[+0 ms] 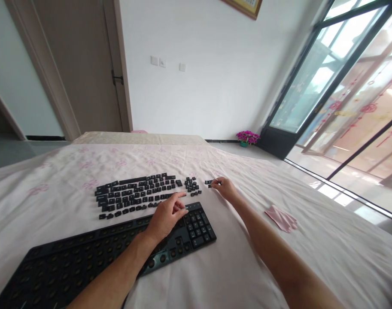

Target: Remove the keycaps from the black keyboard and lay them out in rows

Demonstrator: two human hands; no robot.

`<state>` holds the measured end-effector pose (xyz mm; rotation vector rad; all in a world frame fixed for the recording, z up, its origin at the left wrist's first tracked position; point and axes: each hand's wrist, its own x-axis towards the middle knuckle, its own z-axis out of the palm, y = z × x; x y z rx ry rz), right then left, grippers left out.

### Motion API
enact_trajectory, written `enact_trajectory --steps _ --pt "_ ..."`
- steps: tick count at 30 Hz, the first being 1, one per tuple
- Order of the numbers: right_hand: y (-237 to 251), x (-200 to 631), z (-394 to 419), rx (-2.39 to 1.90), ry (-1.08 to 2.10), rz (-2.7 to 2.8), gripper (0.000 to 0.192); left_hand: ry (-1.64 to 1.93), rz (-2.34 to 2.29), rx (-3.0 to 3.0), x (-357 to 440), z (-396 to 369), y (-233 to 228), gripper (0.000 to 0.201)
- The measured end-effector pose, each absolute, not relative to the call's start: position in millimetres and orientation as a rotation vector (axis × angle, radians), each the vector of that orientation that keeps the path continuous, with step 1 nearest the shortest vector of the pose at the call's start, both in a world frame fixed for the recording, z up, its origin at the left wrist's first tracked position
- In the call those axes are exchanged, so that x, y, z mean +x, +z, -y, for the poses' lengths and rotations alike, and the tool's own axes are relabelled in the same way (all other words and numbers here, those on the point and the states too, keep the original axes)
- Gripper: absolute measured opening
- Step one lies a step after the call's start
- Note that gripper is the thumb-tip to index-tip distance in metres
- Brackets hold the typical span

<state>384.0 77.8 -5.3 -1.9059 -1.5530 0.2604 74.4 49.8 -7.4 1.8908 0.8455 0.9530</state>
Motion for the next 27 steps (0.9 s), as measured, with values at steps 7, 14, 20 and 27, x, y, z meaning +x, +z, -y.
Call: enact_trajectory --steps 7,14,20,27 --pt "-20.2 392.3 -89.1 -1.947 0.295 1.522 0.019 0.924 -0.863 1.893 74.6 -49.7 -5.2 0.043" --pt "-25.5 392.7 -90.7 -1.939 0.294 1.494 0.021 0.927 -0.841 1.931 75.3 -51.3 -6.6 0.036" --pt "-15.4 388.3 -84.7 -1.889 0.232 1.436 0.032 0.94 -0.83 1.951 74.3 -52.0 -8.2 0.031" --pt "32.0 345.0 -43.3 -1.487 0.471 1.537 0.063 0.948 -0.82 2.043 71.2 -49.2 -3.6 0.02"
